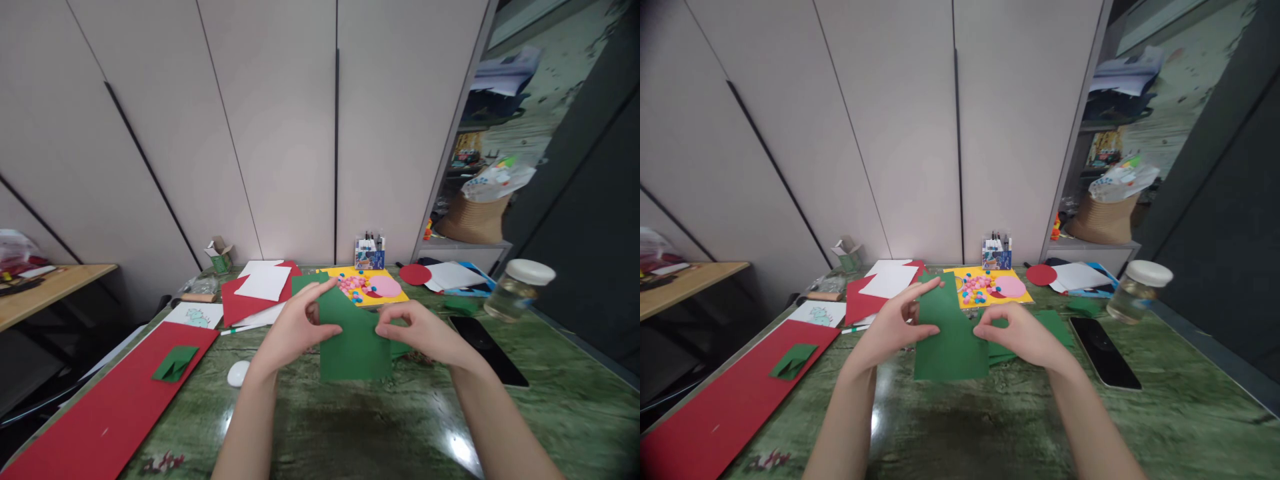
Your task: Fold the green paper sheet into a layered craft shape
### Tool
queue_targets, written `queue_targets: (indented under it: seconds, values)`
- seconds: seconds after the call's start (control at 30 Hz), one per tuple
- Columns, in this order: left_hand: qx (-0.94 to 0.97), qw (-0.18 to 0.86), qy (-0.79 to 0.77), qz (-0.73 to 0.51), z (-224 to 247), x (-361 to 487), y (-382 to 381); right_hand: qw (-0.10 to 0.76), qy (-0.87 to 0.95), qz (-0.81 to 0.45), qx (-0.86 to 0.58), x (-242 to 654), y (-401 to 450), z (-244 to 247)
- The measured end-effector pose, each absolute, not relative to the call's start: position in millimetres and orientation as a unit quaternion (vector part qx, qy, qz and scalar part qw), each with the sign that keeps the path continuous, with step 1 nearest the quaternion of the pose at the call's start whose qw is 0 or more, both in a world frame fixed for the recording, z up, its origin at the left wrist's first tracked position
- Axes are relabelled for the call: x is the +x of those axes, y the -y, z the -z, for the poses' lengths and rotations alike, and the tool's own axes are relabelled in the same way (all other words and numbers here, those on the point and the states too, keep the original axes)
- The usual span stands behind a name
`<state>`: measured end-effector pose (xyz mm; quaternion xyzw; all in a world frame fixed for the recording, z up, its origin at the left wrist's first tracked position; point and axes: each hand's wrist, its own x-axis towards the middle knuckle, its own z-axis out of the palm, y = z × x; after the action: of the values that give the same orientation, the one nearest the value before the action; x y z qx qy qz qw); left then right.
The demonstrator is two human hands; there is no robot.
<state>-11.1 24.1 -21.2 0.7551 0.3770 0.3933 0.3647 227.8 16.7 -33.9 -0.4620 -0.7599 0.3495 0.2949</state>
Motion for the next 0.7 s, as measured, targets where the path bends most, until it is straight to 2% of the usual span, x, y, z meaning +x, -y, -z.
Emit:
queue_targets:
  seconds: [0.37, 0.7]
  values:
    - [0.758, 0.36, -0.377, -0.392, 21.4, -11.1, -24.8, 0.263, 0.77, -0.354, -0.461, 231.0, -17.5, 33.5]
    - [0.76, 0.353, -0.374, -0.396, 20.3, -9.6, -26.1, 0.255, 0.798, -0.371, -0.401, 235.3, -18.2, 28.8]
